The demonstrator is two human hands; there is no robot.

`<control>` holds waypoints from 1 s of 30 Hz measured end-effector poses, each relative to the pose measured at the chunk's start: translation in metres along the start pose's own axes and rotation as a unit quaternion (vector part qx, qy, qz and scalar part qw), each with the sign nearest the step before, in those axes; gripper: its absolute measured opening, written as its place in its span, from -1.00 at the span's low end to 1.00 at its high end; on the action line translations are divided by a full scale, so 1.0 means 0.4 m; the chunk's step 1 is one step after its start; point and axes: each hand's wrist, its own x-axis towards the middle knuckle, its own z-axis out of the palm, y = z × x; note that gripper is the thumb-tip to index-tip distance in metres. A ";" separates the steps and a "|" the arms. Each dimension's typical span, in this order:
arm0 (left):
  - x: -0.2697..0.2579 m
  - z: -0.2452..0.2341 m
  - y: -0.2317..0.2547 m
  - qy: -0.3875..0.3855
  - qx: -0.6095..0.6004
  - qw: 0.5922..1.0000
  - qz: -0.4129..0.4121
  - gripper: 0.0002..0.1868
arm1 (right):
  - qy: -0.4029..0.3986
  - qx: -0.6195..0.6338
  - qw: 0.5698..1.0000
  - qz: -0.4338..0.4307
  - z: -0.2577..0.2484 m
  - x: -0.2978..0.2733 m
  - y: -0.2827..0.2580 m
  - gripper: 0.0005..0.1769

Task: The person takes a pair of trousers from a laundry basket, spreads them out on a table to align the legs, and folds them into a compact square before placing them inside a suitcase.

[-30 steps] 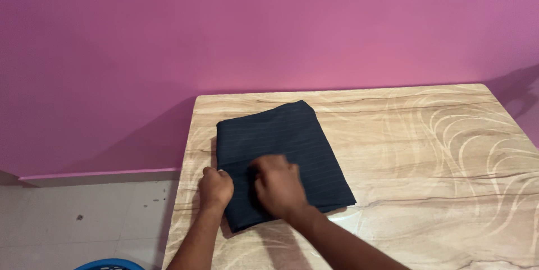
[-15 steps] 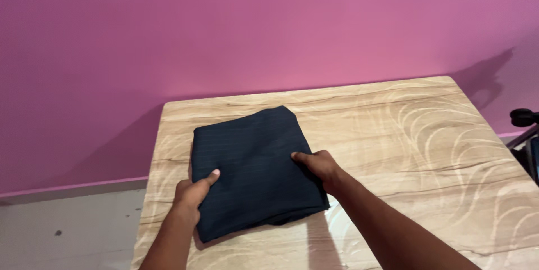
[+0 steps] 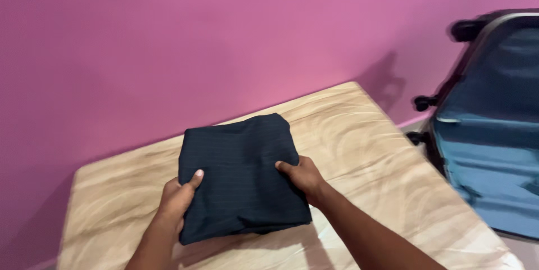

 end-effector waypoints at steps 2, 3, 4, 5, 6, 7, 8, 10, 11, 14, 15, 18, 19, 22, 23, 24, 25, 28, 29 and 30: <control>0.006 0.081 0.029 -0.007 0.014 0.999 -0.040 -0.53 | 0.031 0.011 0.999 0.006 -0.094 -0.021 -0.014 -0.57; 0.006 0.127 0.034 -0.022 0.024 0.999 -0.040 -0.53 | 0.046 0.016 0.999 0.017 -0.136 -0.039 -0.018 -0.59; 0.014 0.173 0.048 -0.044 0.026 0.998 -0.029 -0.53 | 0.063 0.025 0.998 0.014 -0.170 -0.050 -0.028 -0.59; 0.023 0.215 0.064 -0.065 0.028 0.997 -0.018 -0.53 | 0.084 0.038 0.996 0.006 -0.201 -0.065 -0.032 -0.60; 0.026 0.261 0.081 -0.083 0.036 0.996 -0.013 -0.53 | 0.107 0.051 0.993 -0.003 -0.239 -0.085 -0.036 -0.62; 0.027 0.308 0.096 -0.102 0.045 0.994 -0.005 -0.55 | 0.125 0.059 0.990 -0.008 -0.280 -0.103 -0.039 -0.62; 0.024 0.360 0.100 -0.123 0.054 0.991 0.000 -0.57 | 0.143 0.068 0.987 -0.021 -0.321 -0.123 -0.034 -0.62; 0.019 0.466 0.121 -0.157 0.079 0.984 0.005 -0.58 | 0.176 0.081 0.980 -0.036 -0.403 -0.162 -0.027 -0.62; 0.011 0.515 0.128 -0.172 0.098 0.980 0.009 -0.59 | 0.198 0.097 0.975 -0.041 -0.443 -0.183 -0.025 -0.61; -0.022 0.678 0.149 -0.223 0.129 0.964 0.067 -0.62 | 0.261 0.116 0.958 -0.033 -0.564 -0.240 -0.020 -0.58; -0.039 0.732 0.162 -0.237 0.135 0.960 0.070 -0.62 | 0.291 0.115 0.950 -0.008 -0.609 -0.264 -0.020 -0.56; -0.105 0.892 0.188 -0.280 0.147 0.946 0.068 -0.63 | 0.326 0.110 0.937 -0.055 -0.731 -0.335 -0.008 -0.53; -0.126 0.949 0.188 -0.291 0.159 0.940 0.079 -0.63 | 0.338 0.114 0.932 -0.056 -0.775 -0.357 0.001 -0.53; -0.188 1.099 0.191 -0.321 0.176 0.925 0.101 -0.63 | 0.362 0.158 0.917 -0.057 -0.894 -0.412 0.005 -0.52; -0.205 1.147 0.191 -0.336 0.180 0.918 0.109 -0.63 | 0.375 0.148 0.914 -0.048 -0.933 -0.432 0.008 -0.53; -0.222 1.192 0.192 -0.341 0.183 0.915 0.111 -0.63 | 0.388 0.138 0.910 -0.039 -0.972 -0.447 0.013 -0.53; -0.237 1.238 0.194 -0.346 0.190 0.915 0.090 -0.64 | 0.393 0.142 0.908 -0.040 -1.010 -0.455 0.019 -0.53; -0.272 1.386 0.187 -0.355 0.212 0.908 0.060 -0.64 | 0.414 0.152 0.897 -0.009 -1.143 -0.462 0.047 -0.53; -0.279 1.431 0.180 -0.357 0.226 0.905 0.053 -0.63 | 0.416 0.155 0.896 0.003 -1.189 -0.459 0.063 -0.55; -0.284 1.475 0.171 -0.357 0.230 0.904 0.051 -0.63 | 0.416 0.158 0.895 0.014 -1.233 -0.455 0.083 -0.57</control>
